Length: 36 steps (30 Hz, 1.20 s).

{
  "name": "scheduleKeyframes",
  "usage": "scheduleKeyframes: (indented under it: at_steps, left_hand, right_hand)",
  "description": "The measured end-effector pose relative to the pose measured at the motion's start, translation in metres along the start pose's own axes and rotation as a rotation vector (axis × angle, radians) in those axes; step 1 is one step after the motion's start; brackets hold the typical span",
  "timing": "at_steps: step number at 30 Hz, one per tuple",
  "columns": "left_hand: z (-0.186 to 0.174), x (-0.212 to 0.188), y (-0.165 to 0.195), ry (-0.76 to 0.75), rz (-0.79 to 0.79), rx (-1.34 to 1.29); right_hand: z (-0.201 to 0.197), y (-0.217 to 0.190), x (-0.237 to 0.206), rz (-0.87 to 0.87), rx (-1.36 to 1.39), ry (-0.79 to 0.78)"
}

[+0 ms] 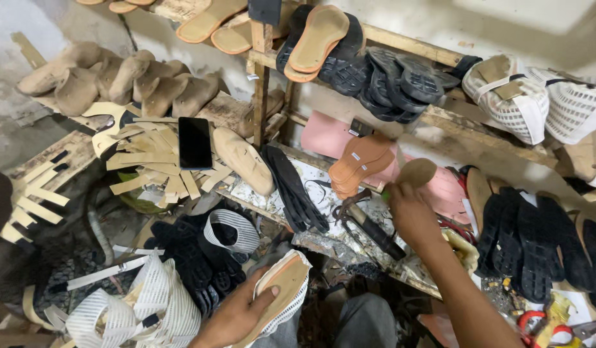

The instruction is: The person sits at a cluttered workbench and fits a white woven shoe upper over a wooden last, pressing and tucking the upper's edges around the insole board. They use a hammer and pliers to secure the edges, working the shoe around its perimeter.

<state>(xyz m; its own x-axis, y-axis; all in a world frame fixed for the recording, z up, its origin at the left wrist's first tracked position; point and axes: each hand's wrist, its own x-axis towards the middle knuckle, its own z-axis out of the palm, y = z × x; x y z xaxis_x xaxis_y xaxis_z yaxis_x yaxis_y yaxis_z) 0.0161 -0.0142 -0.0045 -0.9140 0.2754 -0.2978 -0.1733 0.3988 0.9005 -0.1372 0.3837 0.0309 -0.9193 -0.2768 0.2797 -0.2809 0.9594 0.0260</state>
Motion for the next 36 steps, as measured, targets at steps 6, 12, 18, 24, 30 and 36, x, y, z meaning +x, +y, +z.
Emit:
scheduleKeyframes:
  at_steps: [6, 12, 18, 24, 30, 36]
  left_hand:
    - [0.023, -0.009, 0.019, 0.083, -0.141, 0.554]
    - [0.038, -0.004, 0.027, 0.033, -0.179, 0.764]
    - [0.022, -0.001, 0.009, 0.194, 0.003, 0.401]
    - [0.022, -0.008, 0.019, 0.181, -0.033, 0.445]
    - [0.024, -0.016, 0.03, 0.255, 0.167, 0.446]
    - [0.024, -0.022, 0.036, 0.197, 0.105, 0.482]
  right_hand:
    - [0.025, -0.126, -0.105, -0.339, 0.518, 0.092]
    - [0.056, -0.189, -0.129, 0.35, 1.114, -0.118]
    - [0.028, -0.187, -0.097, 0.552, 1.048, -0.4]
    - [0.013, -0.191, -0.077, 0.352, 0.793, -0.466]
    - [-0.012, -0.207, -0.081, 0.392, 0.808, -0.479]
    - [0.001, -0.207, -0.09, 0.332, 0.827, -0.387]
